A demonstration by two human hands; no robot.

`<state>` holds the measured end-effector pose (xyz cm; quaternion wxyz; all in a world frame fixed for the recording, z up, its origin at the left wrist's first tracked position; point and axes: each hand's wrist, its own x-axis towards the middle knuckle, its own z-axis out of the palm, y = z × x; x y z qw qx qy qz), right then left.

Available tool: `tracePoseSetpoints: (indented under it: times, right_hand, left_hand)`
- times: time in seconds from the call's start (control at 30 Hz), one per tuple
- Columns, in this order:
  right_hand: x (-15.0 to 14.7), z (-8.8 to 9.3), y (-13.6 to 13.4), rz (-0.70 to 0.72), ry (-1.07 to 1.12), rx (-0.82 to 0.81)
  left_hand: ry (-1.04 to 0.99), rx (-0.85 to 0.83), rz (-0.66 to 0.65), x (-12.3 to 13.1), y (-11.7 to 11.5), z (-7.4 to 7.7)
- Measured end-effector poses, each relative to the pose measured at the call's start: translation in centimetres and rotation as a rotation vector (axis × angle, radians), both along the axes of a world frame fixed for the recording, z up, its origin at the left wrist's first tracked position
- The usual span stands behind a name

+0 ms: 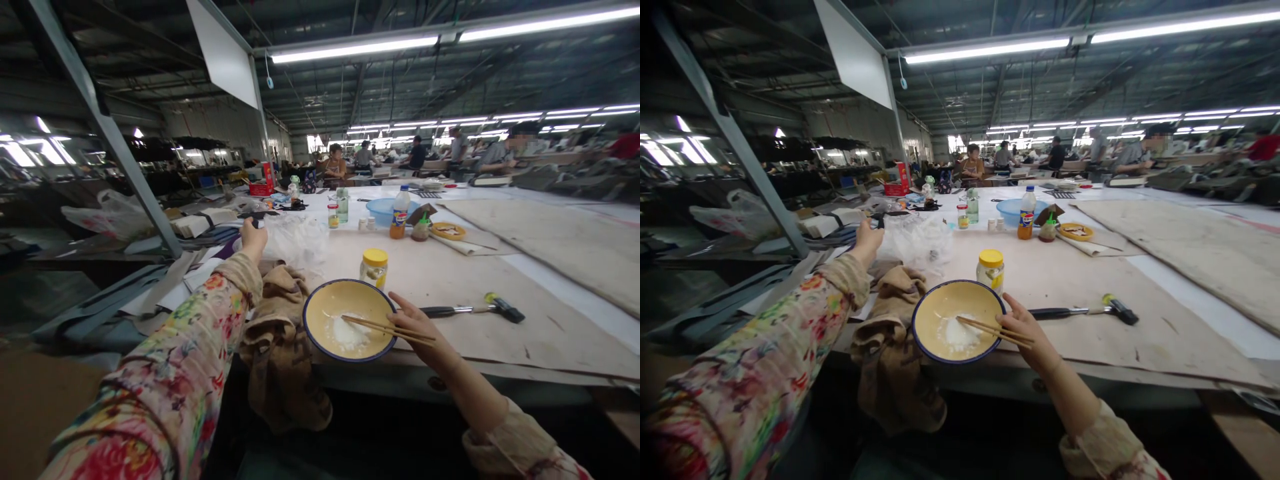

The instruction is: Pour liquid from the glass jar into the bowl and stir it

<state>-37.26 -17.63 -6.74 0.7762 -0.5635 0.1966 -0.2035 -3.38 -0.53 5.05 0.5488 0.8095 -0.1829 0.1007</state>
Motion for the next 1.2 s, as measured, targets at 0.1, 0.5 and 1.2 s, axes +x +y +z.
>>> tracePoseSetpoints:
  times: [0.1,0.5,1.2]
  right_hand:
    - [0.2,0.1,0.2,-0.022,0.02,-0.041]
    - [-0.9,-0.6,-1.7,-0.037,0.113,-0.142]
    - [-2.4,0.0,-7.4,-0.227,-0.03,-0.322]
  left_hand:
    - [-0.187,0.092,-0.041,-2.0,-1.3,0.5]
    - [-0.334,0.893,-0.8,-16.2,-13.8,1.4]
    - [-0.392,0.706,-0.923,-17.4,-15.7,6.8]
